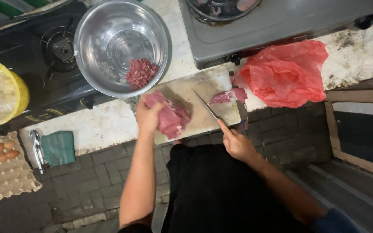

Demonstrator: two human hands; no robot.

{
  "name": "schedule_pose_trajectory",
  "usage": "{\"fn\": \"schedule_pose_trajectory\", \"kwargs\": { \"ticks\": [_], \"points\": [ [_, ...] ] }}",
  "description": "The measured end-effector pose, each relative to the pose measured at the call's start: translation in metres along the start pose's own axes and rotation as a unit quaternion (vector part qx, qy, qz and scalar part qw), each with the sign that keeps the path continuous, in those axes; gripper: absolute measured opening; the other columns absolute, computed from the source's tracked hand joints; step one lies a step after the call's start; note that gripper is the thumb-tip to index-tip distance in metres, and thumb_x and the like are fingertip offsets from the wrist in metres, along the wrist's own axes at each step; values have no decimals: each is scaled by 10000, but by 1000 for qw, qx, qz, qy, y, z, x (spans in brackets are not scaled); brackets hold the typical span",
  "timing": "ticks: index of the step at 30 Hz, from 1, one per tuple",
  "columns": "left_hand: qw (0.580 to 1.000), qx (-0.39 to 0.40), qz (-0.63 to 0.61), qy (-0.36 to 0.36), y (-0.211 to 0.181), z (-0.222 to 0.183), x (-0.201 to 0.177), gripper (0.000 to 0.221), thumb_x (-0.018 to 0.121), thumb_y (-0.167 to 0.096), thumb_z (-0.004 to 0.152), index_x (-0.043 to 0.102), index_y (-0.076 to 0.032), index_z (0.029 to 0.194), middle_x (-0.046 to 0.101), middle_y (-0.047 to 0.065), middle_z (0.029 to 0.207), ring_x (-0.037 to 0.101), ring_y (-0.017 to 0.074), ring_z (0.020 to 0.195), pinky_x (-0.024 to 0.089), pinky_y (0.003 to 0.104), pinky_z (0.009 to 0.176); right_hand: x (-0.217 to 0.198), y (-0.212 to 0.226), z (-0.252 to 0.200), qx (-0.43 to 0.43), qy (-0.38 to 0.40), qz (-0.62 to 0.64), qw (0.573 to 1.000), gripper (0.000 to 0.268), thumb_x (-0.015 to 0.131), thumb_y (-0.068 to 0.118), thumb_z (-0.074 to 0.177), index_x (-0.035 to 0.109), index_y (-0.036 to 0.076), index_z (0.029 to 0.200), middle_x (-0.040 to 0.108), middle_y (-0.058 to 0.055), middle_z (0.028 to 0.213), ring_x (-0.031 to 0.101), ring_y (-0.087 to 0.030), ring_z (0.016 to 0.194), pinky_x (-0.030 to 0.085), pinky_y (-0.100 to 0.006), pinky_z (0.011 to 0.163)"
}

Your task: Dicing a large piece of raw meat into small cubes on a wooden cutting board using a knife.

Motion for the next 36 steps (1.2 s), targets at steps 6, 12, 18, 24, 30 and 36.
{"fn": "schedule_pose_trajectory", "kwargs": {
  "ticks": [6, 12, 18, 24, 30, 36],
  "points": [
    [973, 67, -176, -136, -43, 99, -56, 414, 767, -198, 712, 645, -56, 1081, 664, 135, 1019, 674, 245, 968, 538, 394, 830, 13, -40, -10, -39, -93, 102, 990, 602, 495, 233, 930, 407, 393, 1503, 657, -180, 1227, 633, -406, 1081, 555, -497, 874],
    [931, -7, -301, -208, 31, 326, -45, 601, 879, -300, 644, 665, -20, 1131, 703, 245, 1005, 715, 455, 906, 560, 609, 683, 4, -58, -60, -19, -132, 137, 982, 591, 508, 190, 940, 419, 294, 1515, 617, -243, 1287, 622, -416, 1139, 534, -506, 934],
    [966, -119, 90, -211, 46, 367, -47, 960, 428, -759, 854, 526, 91, 1291, 611, 243, 1284, 616, 389, 1182, 488, 400, 1045, 43, -97, -103, 2, -186, 242, 952, 591, 499, 140, 956, 362, 187, 1529, 500, 14, 693, 411, -107, 584, 425, -258, 593],
    [819, 527, 160, -159, -29, 157, 57, 219, 576, -204, 979, 619, 2, 1039, 621, 188, 992, 572, 360, 962, 413, 453, 936, 59, -124, -98, 15, -276, 263, 924, 596, 499, 165, 963, 339, 146, 1537, 586, 9, 652, 544, -77, 552, 481, -233, 608],
    [733, 521, 380, 218, 81, 27, 230, 306, 714, -325, 810, 674, -199, 1087, 638, 3, 1107, 606, 227, 1075, 508, 401, 876, 28, -136, -76, -91, -330, 283, 896, 566, 532, 47, 916, 439, 34, 1475, 707, -90, 575, 654, -188, 471, 517, -309, 506],
    [656, 558, 454, 226, 122, 41, 291, 556, 802, -326, 748, 607, -214, 1257, 608, 40, 1184, 501, 273, 1166, 457, 474, 906, 17, -142, -82, -73, -358, 285, 886, 578, 515, 42, 933, 399, 11, 1498, 702, -131, 597, 668, -218, 514, 503, -355, 517]
  ]
}}
Point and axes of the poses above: each hand's wrist, its own z-axis towards the middle knuckle, its own x-axis out of the palm, y = z × x, the point moved 3 cm from there along z, towards the middle knuckle
